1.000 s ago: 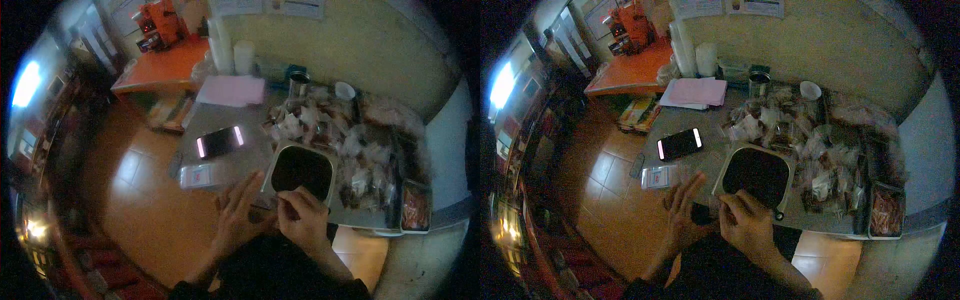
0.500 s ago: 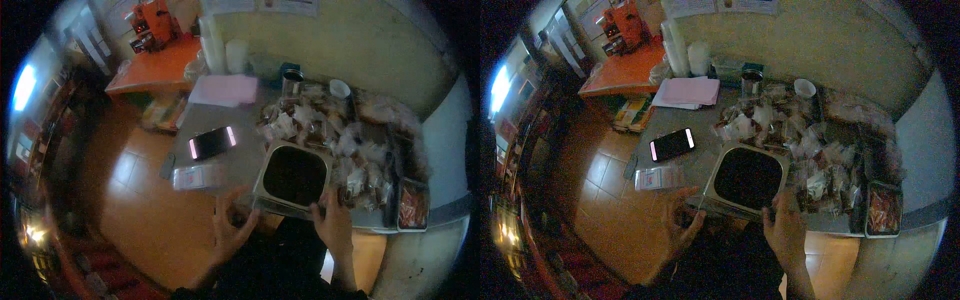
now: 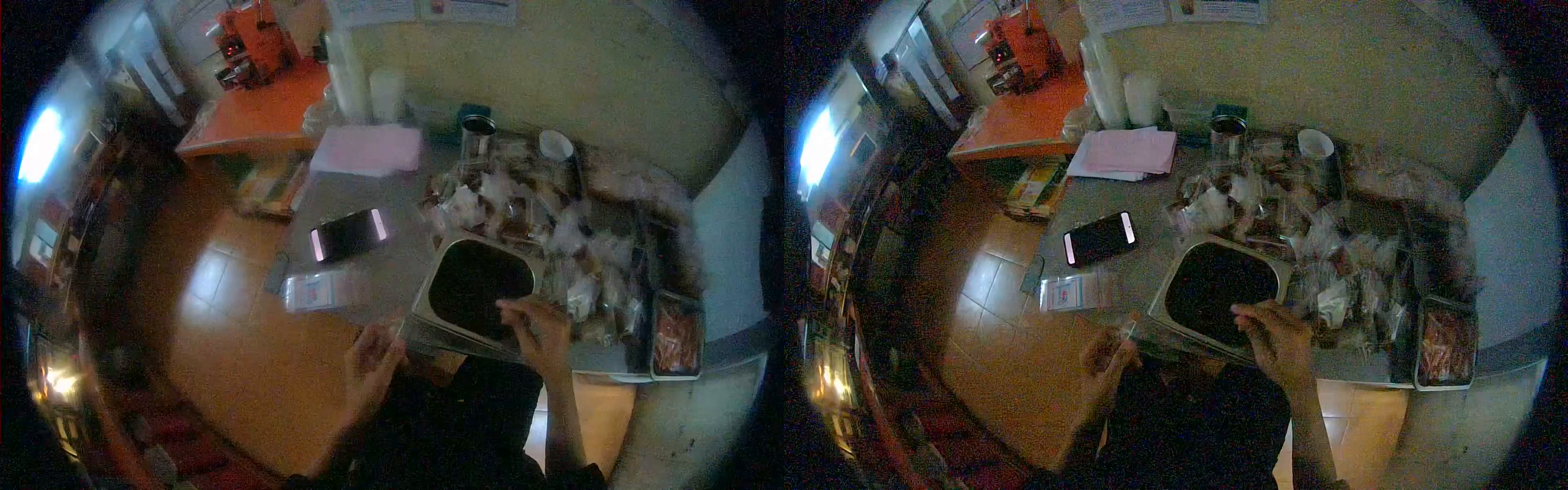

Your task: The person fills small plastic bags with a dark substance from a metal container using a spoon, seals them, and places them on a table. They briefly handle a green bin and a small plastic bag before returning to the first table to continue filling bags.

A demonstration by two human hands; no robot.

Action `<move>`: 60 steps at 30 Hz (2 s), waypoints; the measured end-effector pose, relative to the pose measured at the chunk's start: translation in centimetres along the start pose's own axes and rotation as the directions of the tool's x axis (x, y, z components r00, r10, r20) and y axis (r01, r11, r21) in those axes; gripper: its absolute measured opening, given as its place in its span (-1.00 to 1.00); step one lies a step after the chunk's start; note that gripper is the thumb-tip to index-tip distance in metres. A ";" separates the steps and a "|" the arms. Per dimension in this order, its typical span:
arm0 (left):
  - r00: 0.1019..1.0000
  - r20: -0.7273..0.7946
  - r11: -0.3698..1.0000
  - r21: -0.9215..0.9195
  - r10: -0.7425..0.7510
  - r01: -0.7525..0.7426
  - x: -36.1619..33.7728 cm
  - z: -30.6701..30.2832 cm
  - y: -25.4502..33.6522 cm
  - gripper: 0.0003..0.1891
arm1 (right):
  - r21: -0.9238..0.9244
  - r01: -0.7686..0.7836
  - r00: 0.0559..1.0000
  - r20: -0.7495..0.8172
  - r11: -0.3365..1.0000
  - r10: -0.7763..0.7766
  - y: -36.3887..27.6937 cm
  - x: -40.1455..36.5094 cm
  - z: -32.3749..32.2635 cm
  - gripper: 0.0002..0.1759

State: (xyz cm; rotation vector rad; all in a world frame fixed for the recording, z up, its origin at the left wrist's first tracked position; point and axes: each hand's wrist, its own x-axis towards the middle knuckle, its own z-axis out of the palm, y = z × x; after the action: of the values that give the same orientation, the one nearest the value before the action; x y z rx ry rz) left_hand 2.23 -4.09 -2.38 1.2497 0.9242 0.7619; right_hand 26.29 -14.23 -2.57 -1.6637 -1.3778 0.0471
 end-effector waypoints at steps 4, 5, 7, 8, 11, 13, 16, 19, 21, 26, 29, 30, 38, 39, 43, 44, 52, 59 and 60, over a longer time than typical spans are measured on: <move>0.999 0.024 0.998 0.031 0.049 -0.050 0.1 -0.5 -0.8 -0.88 | 0.152 -0.175 0.982 0.104 0.973 0.161 0.1 -1.1 -0.4 -0.88; 0.997 0.041 0.996 0.061 0.063 -0.065 0.0 -0.6 -0.9 -0.88 | 0.266 -0.309 0.950 0.128 0.913 0.284 0.2 -1.8 -0.3 -0.89; 0.998 0.040 0.997 0.059 0.040 -0.042 0.0 -0.5 -0.5 -0.87 | 0.434 -0.449 0.890 0.137 0.781 0.435 0.1 -2.1 -0.3 -0.88; 0.999 0.040 0.998 0.059 0.028 -0.030 0.0 -0.4 -0.4 -0.86 | 0.496 -0.462 0.874 0.113 0.735 0.473 -0.2 -2.1 -0.3 -0.86; 0.973 -0.047 0.972 -0.042 0.228 -0.230 0.6 -0.3 -2.3 -0.76 | 0.627 -0.509 0.765 0.016 0.590 0.643 0.3 -2.5 -0.2 -0.79; 0.961 -0.060 0.962 -0.032 0.271 -0.273 1.0 -0.5 -2.8 -0.64 | 0.713 -0.503 0.672 -0.034 0.489 0.740 1.2 -2.9 -0.1 -0.78; 0.955 -0.049 0.956 0.006 0.293 -0.294 0.6 -0.3 -0.1 -0.51 | 0.823 -0.447 0.588 -0.024 0.350 0.808 2.1 -3.7 -0.2 -0.80; 0.950 0.004 0.936 0.173 0.312 -0.308 1.2 -0.9 0.5 -0.47 | 0.867 -0.422 0.569 0.028 0.263 0.822 2.5 -4.7 -0.5 -0.75; 0.920 0.018 0.892 0.235 0.392 -0.385 1.7 -0.9 0.7 -0.47 | 0.892 -0.390 0.523 0.010 0.228 0.852 2.9 -5.3 -0.4 -0.75; 0.827 -0.063 0.815 0.224 0.559 -0.534 3.5 1.5 2.8 -0.45 | 0.917 -0.295 0.552 -0.066 0.269 0.831 2.3 -5.2 -1.0 -0.76; 0.731 0.057 0.688 0.295 0.680 -0.663 5.5 2.7 3.6 -0.44 | 0.911 -0.231 0.515 -0.183 0.341 0.838 1.9 -4.5 -1.8 -0.77; 0.735 0.071 0.688 0.300 0.674 -0.660 6.0 3.2 3.9 -0.44 | 0.904 -0.211 0.487 -0.233 0.373 0.841 1.8 -4.3 -2.1 -0.77; 0.786 0.122 0.724 0.324 0.606 -0.608 7.3 6.1 4.6 -0.48 | 0.801 -0.125 0.514 -0.452 0.585 0.729 -1.8 -2.8 -3.6 -0.77; 0.801 0.118 0.742 0.318 0.587 -0.591 7.2 6.2 4.3 -0.48 | 0.872 -0.128 0.493 -0.358 0.473 0.793 -1.7 -3.2 -3.8 -0.77; 0.831 0.091 0.791 0.263 0.549 -0.552 7.0 6.6 3.6 -0.49 | 0.895 -0.140 0.562 -0.280 0.423 0.779 -0.5 -4.9 -3.3 -0.77; 0.831 0.085 0.798 0.241 0.550 -0.553 7.0 6.7 3.4 -0.49 | 0.893 -0.131 0.527 -0.306 0.431 0.793 -0.6 -4.7 -3.0 -0.78; 0.830 0.128 0.793 0.244 0.543 -0.558 7.7 9.0 2.7 -0.29 | 0.833 -0.012 0.543 -0.459 0.553 0.703 -2.8 -2.2 -6.2 -0.77; 0.828 0.230 0.811 0.189 0.512 -0.554 7.1 10.8 3.6 -0.13 | 0.704 -0.020 0.513 -0.602 0.709 0.612 -5.2 -0.6 -6.1 -0.76; 0.833 0.241 0.823 0.170 0.498 -0.541 7.0 10.9 3.8 -0.12 | 0.671 -0.017 0.495 -0.639 0.741 0.589 -5.4 -0.3 -5.8 -0.76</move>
State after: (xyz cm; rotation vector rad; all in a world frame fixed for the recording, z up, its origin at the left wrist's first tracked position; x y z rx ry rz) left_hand 15.19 -2.03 1.00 1.7913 0.5195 0.9611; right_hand 25.39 -18.50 4.05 -1.0934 -0.2144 -0.0848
